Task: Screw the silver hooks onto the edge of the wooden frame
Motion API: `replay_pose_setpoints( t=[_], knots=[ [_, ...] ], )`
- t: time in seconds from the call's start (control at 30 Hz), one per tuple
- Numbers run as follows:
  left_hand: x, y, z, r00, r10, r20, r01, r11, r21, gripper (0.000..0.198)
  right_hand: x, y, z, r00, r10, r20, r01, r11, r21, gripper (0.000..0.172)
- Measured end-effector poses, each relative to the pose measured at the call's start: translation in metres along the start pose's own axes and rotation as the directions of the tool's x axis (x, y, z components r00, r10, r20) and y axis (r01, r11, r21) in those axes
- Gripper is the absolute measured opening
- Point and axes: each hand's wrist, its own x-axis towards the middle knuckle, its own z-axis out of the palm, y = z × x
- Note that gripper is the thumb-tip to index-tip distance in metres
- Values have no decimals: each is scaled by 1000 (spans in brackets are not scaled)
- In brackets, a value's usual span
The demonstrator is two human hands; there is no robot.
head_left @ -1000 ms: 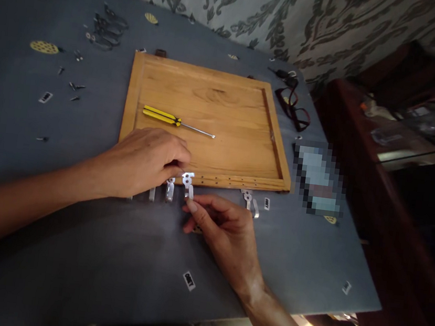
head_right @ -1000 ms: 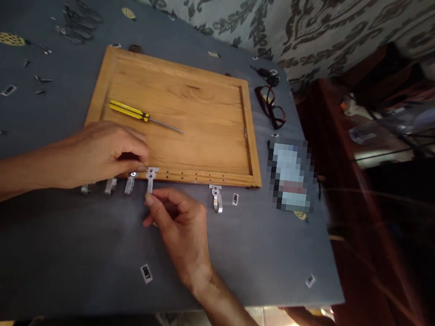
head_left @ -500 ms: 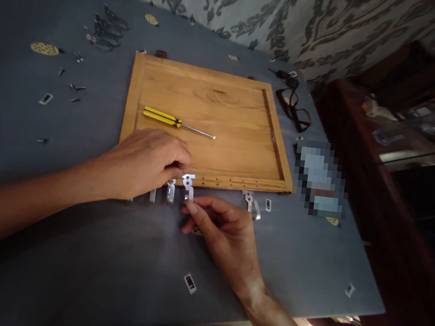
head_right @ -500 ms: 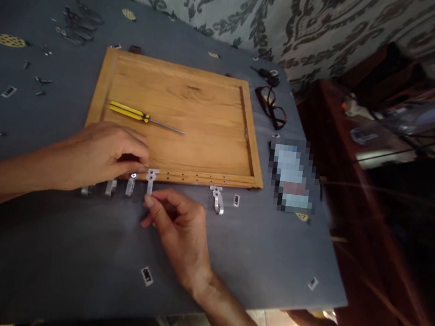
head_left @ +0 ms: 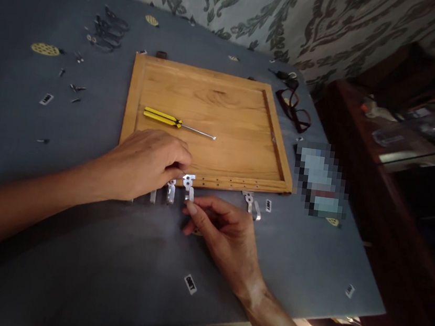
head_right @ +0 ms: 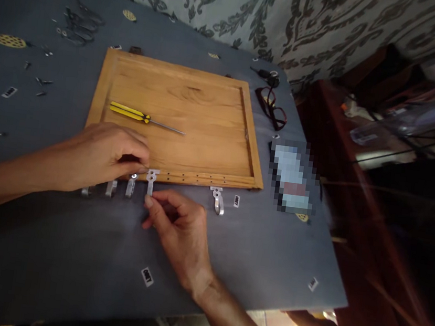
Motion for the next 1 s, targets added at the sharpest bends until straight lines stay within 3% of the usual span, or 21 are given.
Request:
replay_pose_setpoints(
  t=[0.2, 0.33, 0.4, 0.5, 0.67, 1.0],
  knots=[
    [0, 2, -1, 1000, -23, 19, 24, 1000, -5, 27, -3, 4, 1, 997, -45, -59, 44, 999, -9, 16],
    [0, 0, 1, 1000, -27, 14, 27, 999, -27, 25, -8, 10, 0, 955, -262, -137, 221, 941, -257, 24],
    [0, 0, 1, 999, -40, 13, 40, 998, -38, 24, -10, 11, 0, 914, -387, -121, 315, 865, -391, 29],
    [0, 0, 1, 999, -46, 19, 47, 998, -41, 26, -11, 12, 1, 877, -479, -46, 404, 785, -469, 26],
    [0, 0, 0, 999, -29, 27, 30, 999, -37, 22, -10, 12, 1, 868, -497, 15, 435, 744, -507, 19],
    [1, 0, -2, 1000, -8, 29, 9, 999, -33, 20, -9, 13, 2, 873, -487, -18, 393, 724, -567, 15]
  ],
)
